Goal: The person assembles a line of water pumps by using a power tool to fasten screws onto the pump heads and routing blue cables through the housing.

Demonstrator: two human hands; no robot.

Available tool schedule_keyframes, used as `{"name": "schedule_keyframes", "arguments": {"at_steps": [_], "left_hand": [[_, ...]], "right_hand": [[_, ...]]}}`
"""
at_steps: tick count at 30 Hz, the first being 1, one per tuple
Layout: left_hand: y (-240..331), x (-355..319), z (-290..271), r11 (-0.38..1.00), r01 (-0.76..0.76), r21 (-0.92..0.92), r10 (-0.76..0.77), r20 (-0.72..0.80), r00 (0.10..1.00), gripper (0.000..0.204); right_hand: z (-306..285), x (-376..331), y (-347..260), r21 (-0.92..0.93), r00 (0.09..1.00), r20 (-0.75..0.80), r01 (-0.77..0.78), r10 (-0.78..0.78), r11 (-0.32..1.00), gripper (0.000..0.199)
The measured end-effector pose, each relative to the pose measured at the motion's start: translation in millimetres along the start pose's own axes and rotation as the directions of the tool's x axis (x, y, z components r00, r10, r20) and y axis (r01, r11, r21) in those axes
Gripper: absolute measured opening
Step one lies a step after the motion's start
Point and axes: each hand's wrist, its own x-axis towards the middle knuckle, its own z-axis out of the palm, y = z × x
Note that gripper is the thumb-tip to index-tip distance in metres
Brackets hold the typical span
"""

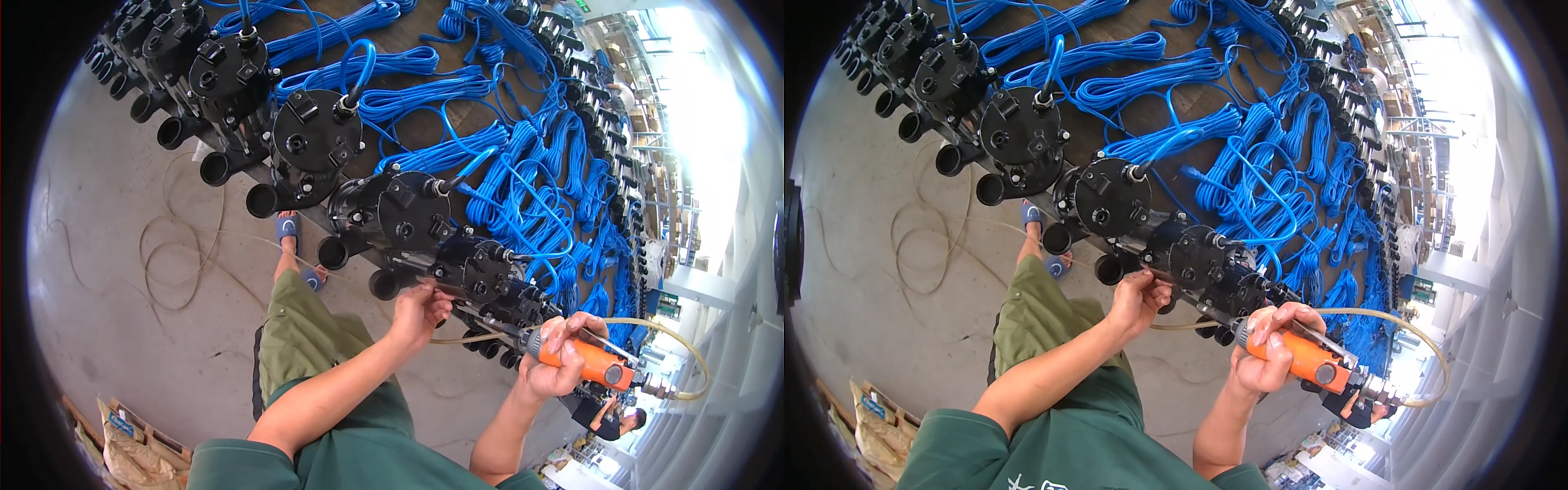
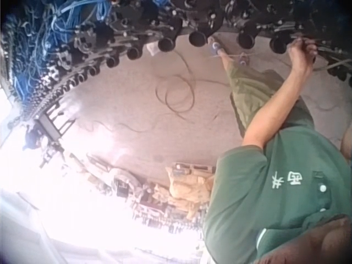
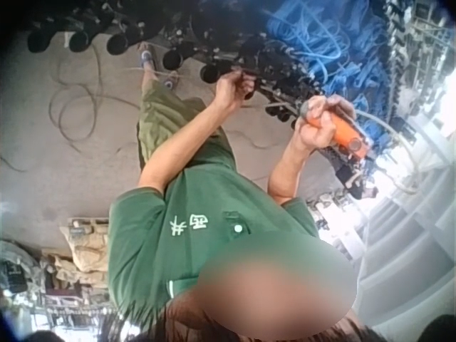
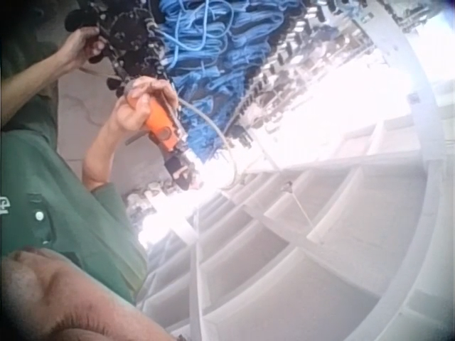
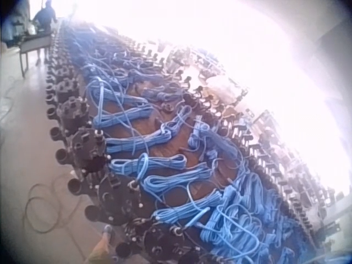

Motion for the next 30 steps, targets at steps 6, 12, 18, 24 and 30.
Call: {"name": "schedule_keyframes", "arguments": {"at_steps": [6,12,18,24,30], "left_hand": [[0.8,2.9,-0.6,1.0,-0.002,-0.025,0.001,-0.033,0.999,0.015],[5.5,-1.4,10.9,1.0,0.006,0.024,-0.003,-0.091,0.996,0.027],[3.5,4.0,4.2,1.0,-0.007,0.015,0.009,-0.125,0.992,0.025],[7.9,8.4,2.0,0.999,0.032,0.002,-0.032,-0.17,0.985,0.022],[43.0,-57.8,33.8,0.859,0.067,0.508,0.055,-0.221,0.974,0.017]], "right_hand": [[12.9,-2.8,13.6,0.035,0.995,0.095,0.007,-0.01,0.999,0.04],[16.2,-8.0,32.8,0.046,0.987,0.134,0.079,-0.085,0.996,0.033],[17.1,-5.7,35.2,0.061,0.979,0.201,0.016,-0.028,0.998,0.035],[17.3,-5.6,30.3,0.039,0.987,0.157,-0.04,0.033,0.998,0.055],[25.4,15.0,-9.3,0.127,0.984,0.174,0.013,-0.035,0.992,0.046]]}}
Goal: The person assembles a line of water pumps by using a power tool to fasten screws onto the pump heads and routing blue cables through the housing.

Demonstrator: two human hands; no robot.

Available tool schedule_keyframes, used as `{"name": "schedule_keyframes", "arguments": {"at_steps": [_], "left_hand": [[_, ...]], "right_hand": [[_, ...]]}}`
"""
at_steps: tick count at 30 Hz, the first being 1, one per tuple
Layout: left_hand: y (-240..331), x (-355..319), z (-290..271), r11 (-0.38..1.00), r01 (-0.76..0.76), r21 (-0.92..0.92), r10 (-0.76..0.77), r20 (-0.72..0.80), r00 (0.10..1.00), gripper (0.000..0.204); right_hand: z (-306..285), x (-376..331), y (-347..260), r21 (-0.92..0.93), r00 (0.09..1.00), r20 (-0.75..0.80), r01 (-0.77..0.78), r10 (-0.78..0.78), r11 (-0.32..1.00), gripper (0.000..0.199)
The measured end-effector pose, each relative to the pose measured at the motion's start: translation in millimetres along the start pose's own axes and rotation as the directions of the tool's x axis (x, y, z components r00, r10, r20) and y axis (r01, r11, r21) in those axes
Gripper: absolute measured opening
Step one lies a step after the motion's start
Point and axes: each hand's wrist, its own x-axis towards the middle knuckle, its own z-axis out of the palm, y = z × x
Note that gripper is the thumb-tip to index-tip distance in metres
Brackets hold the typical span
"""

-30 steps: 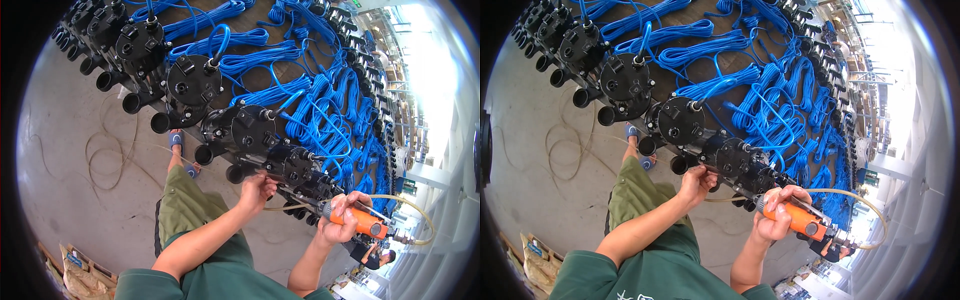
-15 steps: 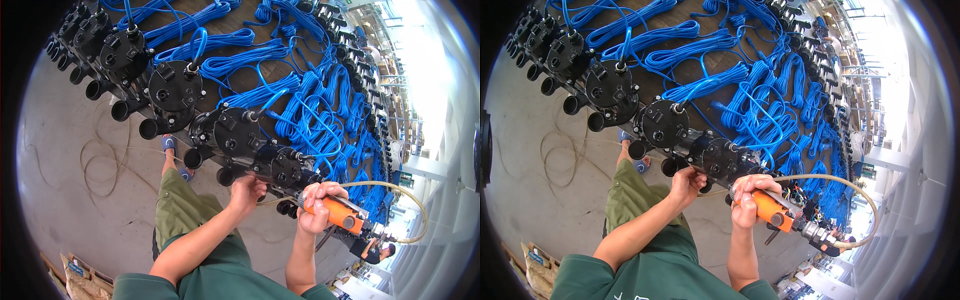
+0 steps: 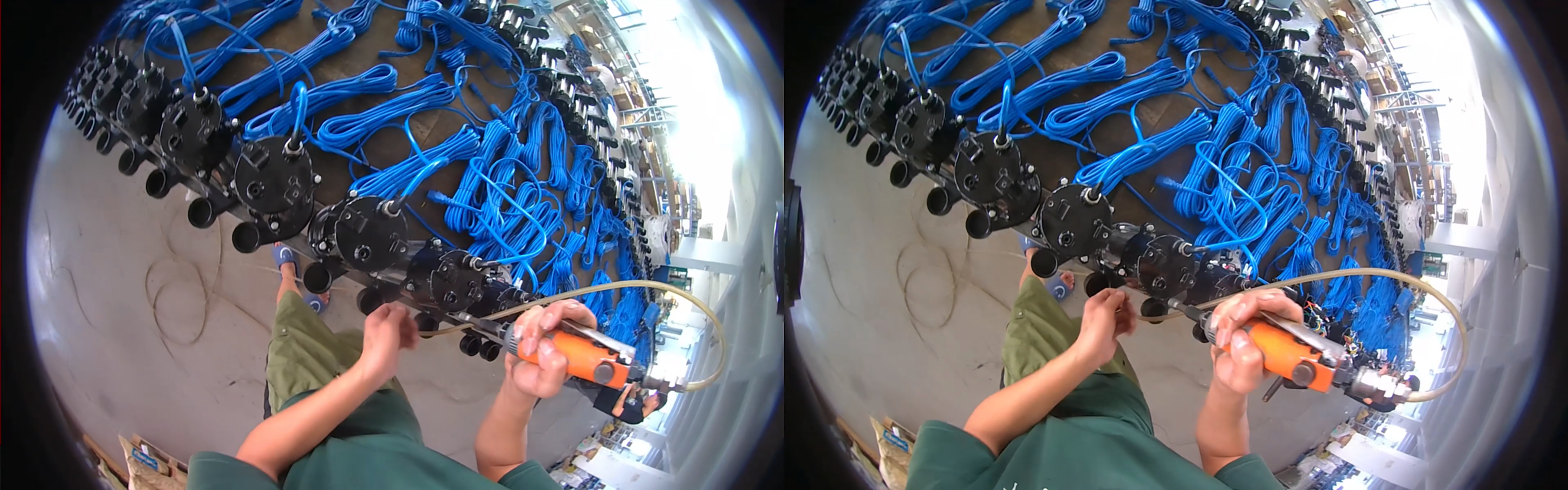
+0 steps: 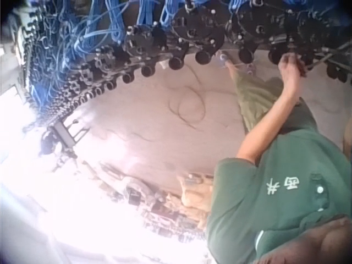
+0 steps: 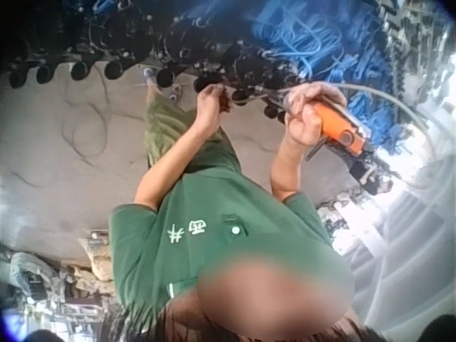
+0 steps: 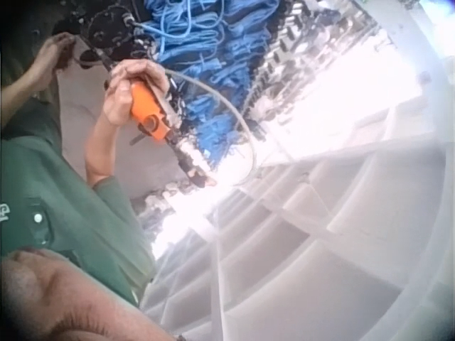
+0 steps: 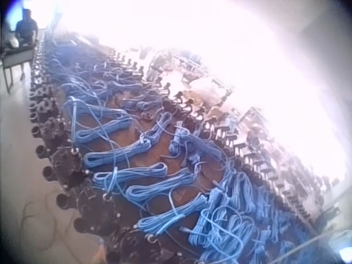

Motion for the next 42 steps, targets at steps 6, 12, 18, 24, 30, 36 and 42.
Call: {"name": "schedule_keyframes", "arguments": {"at_steps": [6,12,18,24,30,36,42], "left_hand": [[110.4,-129.1,111.4,-0.047,-0.991,0.125,0.69,0.722,0.058,0.058],[144.6,-98.2,166.6,-0.03,-1.0,0.007,0.323,0.946,-0.003,0.055],[133.9,-106.1,169.6,-0.15,-0.985,0.082,0.358,0.933,0.023,0.053],[64.7,-88.5,50.0,-0.122,-0.944,0.306,0.807,0.584,0.085,0.057],[48.1,-11.2,-7.6,0.127,-0.717,0.685,0.64,0.496,0.587,0.121],[66.4,70.6,-13.4,0.249,-0.816,0.522,0.449,0.684,0.575,0.13],[63.3,76.7,-9.9,0.145,-0.872,0.468,0.528,0.708,0.469,0.117]], "right_hand": [[1.1,3.6,9.1,-0.088,0.987,-0.159,-0.044,0.03,0.995,0.045],[2.3,21.5,31.3,-0.071,0.993,-0.094,-0.085,0.078,0.994,0.044],[-4.9,25.3,32.2,-0.096,0.997,-0.072,-0.041,0.034,0.995,0.043],[39.9,54.5,33.6,0.176,0.997,-0.031,0.071,-0.067,0.982,0.031],[38.2,49.5,77.9,-0.024,0.989,-0.023,-0.144,0.143,0.989,0.029],[47.1,53.4,86.0,-0.065,0.99,0.041,-0.133,0.135,0.989,0.025],[44.7,56.0,89.9,-0.056,0.99,-0.003,-0.143,0.143,0.988,0.028]]}}
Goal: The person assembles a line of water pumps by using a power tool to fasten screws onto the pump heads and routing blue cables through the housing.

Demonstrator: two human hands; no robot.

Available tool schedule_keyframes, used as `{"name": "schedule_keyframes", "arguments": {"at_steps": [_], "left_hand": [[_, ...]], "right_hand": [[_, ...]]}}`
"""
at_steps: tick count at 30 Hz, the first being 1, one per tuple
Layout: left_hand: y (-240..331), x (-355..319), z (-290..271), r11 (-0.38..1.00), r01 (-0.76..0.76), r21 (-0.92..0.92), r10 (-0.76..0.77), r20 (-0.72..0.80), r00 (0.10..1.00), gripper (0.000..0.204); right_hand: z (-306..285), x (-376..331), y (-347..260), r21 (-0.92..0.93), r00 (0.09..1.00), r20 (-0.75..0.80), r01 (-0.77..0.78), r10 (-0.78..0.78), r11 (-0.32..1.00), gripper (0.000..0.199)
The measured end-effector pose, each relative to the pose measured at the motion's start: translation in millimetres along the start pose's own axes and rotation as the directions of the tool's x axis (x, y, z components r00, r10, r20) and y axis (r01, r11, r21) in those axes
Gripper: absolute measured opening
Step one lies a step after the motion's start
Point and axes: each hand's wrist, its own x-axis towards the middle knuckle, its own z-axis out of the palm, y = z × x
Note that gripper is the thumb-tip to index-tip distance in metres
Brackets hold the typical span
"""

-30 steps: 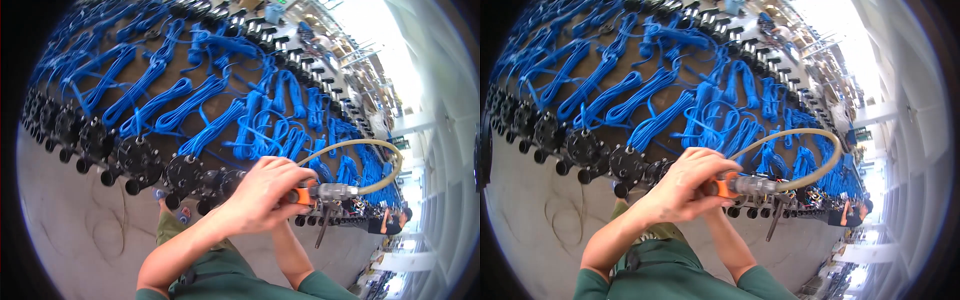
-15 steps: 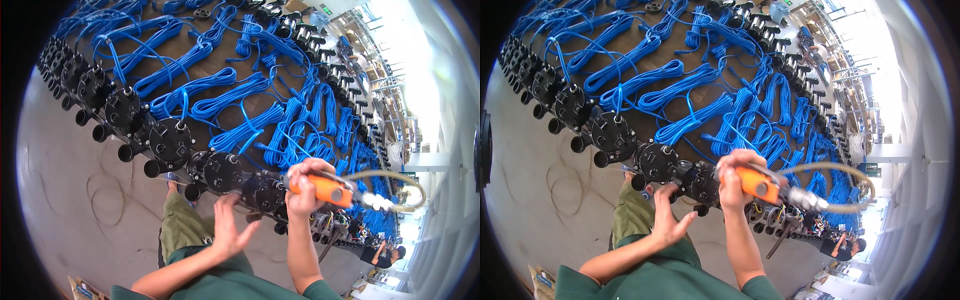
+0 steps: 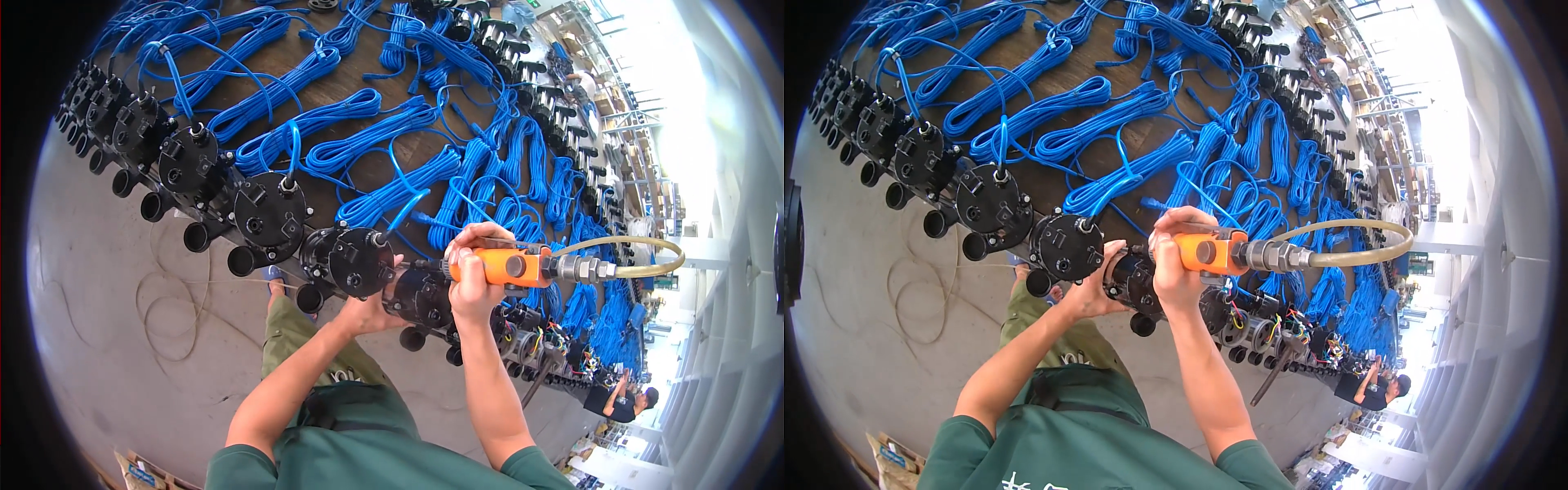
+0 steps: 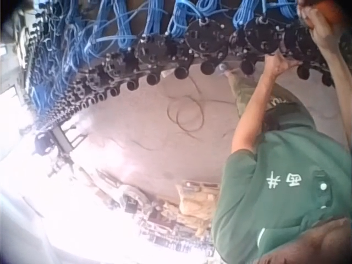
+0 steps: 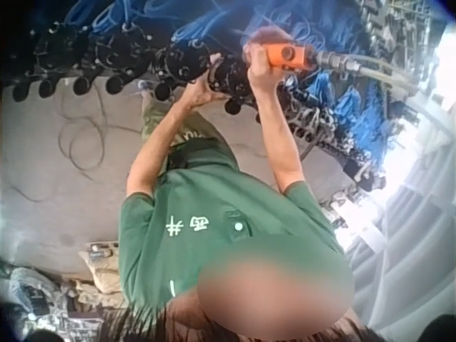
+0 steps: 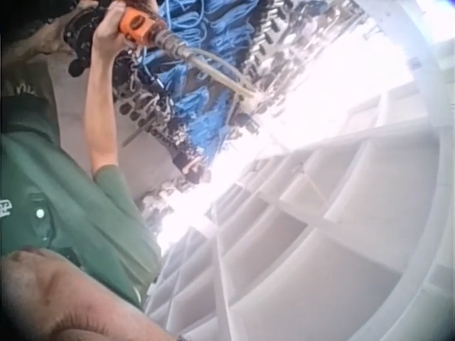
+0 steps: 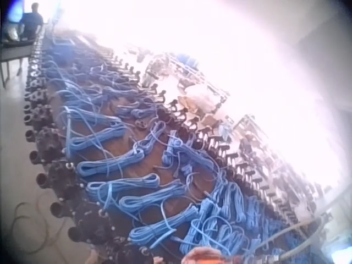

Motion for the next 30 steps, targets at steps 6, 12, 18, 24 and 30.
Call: {"name": "schedule_keyframes", "arguments": {"at_steps": [6,12,18,24,30], "left_hand": [[-1.0,-0.3,-1.0,0.998,-0.056,0.027,0.056,-0.021,0.998,0.112],[18.5,-32.3,-3.1,0.991,0.075,0.112,-0.061,-0.121,0.991,0.094],[-4.1,-56.2,7.4,0.931,0.104,0.35,0.043,-0.389,0.92,0.042],[-26.6,-62.1,13.7,0.898,0.13,0.42,0.085,-0.456,0.886,0.021],[-33.1,-62.2,11.6,0.896,0.063,0.439,0.139,-0.415,0.899,0.015]], "right_hand": [[-4.6,0.4,5.7,-0.038,0.999,0.001,0.043,-0.043,0.998,0.032],[3.2,-10.7,-31.0,0.139,0.995,-0.02,0.095,-0.093,0.986,0.038],[4.9,-49.9,-38.5,0.043,0.981,0.191,0.011,-0.019,0.999,0.034],[0.5,-55.6,-14.6,0.034,0.958,0.28,0.049,-0.057,0.998,0.03],[-0.6,-56.0,-23.8,0.061,0.973,0.23,-0.028,0.013,0.998,0.035]]}}
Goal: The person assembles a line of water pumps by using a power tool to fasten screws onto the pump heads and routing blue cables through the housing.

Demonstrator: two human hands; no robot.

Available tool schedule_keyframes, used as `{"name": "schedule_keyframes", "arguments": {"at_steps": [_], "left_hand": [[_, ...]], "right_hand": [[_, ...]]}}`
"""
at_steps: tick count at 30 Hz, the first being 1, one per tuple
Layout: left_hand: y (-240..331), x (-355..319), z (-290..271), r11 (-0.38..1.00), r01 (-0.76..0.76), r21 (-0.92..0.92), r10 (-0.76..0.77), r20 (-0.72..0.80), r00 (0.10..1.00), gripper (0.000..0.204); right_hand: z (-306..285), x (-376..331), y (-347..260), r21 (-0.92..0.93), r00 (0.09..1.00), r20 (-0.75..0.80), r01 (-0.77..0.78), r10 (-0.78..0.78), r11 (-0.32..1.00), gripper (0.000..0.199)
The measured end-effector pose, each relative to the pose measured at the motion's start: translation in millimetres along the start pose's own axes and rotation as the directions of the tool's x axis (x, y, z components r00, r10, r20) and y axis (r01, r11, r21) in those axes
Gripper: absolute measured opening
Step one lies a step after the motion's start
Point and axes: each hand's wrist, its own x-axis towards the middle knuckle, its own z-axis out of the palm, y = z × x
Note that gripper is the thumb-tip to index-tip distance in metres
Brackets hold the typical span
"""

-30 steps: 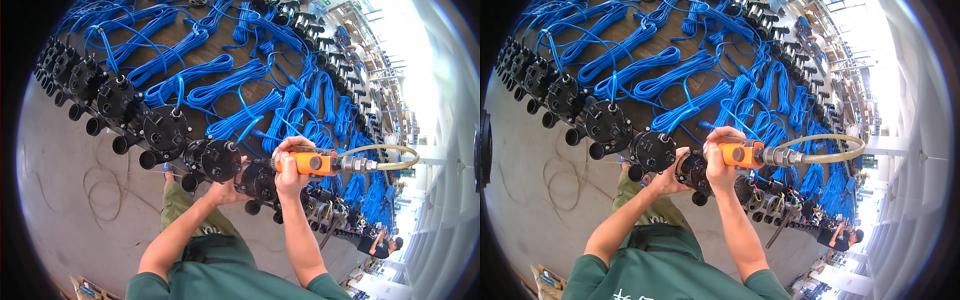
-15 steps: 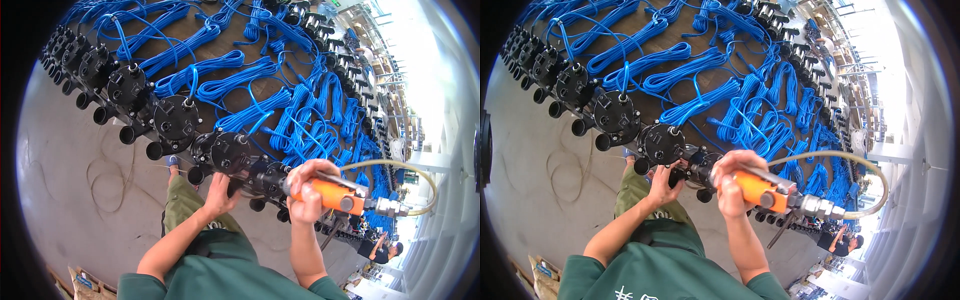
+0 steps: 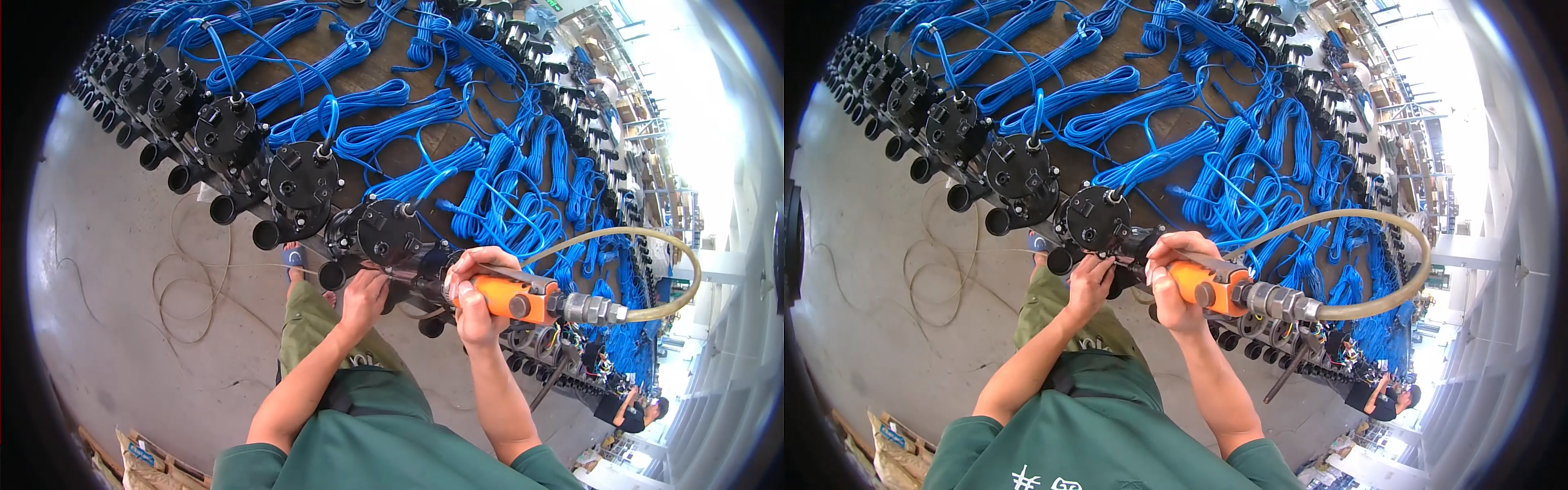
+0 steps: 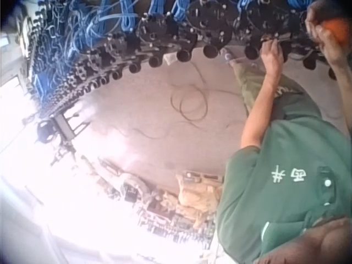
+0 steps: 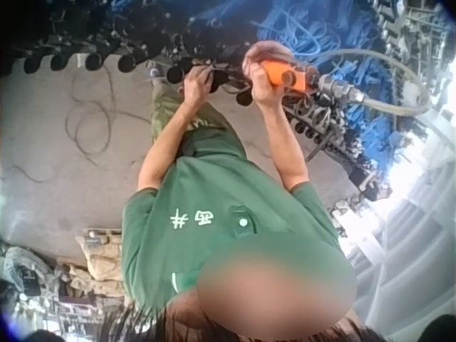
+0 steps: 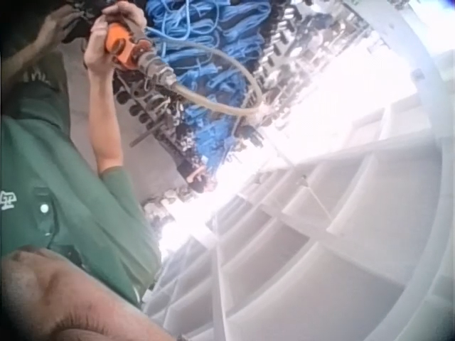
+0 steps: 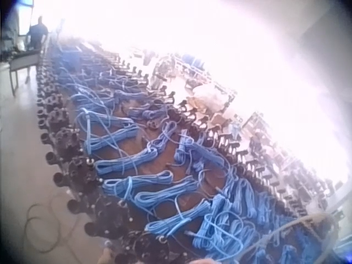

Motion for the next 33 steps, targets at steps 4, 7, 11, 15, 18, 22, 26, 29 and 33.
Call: {"name": "schedule_keyframes", "arguments": {"at_steps": [4,7,11,15,18,22,26,29,33], "left_hand": [[-3.9,3.0,5.3,1.0,-0.024,0.012,0.025,-0.096,0.995,0.019],[-4.9,-1.0,6.1,0.999,-0.019,0.027,0.021,-0.076,0.997,0.019],[-6.4,-2.0,6.3,0.996,-0.079,0.039,0.082,-0.073,0.994,0.021],[-4.1,1.3,1.1,0.991,-0.077,0.112,0.075,0.024,0.997,0.022],[43.6,21.7,-33.6,0.979,-0.146,0.144,0.136,0.078,0.988,0.015],[165.9,127.4,-112.2,0.913,-0.407,0.022,0.398,0.171,0.901,0.013],[182.2,260.7,-45.5,0.877,-0.478,0.049,0.31,0.703,0.64,0.008],[134.7,291.4,27.8,0.669,-0.742,-0.05,0.015,0.998,-0.054,0.014],[65.3,273.9,115.8,0.656,-0.543,-0.524,0.187,0.81,-0.556,0.025]], "right_hand": [[1.6,-1.2,0.7,-0.041,0.999,0.05,0.012,-0.01,0.999,0.036],[2.0,-2.7,3.0,-0.021,0.997,0.054,0.047,-0.046,0.999,0.032],[-0.5,-7.4,7.0,0.002,0.998,0.025,0.063,-0.063,0.998,0.028],[-3.0,-3.7,0.7,-0.081,0.999,0.043,-0.013,0.017,0.997,0.047],[-13.5,-5.4,-38.2,0.086,0.998,0.008,0.059,-0.06,0.995,0.043],[-34.0,-9.2,-123.4,-0.157,0.866,-0.268,0.393,-0.422,0.906,0.039],[-72.3,-16.0,-148.1,-0.353,0.625,-0.44,0.539,-0.645,0.764,0.035],[-80.2,-30.5,-135.9,-0.366,0.574,-0.527,0.512,-0.626,0.777,0.033],[-73.6,-39.8,-111.7,-0.401,0.566,-0.691,0.218,-0.45,0.89,0.03]]}}
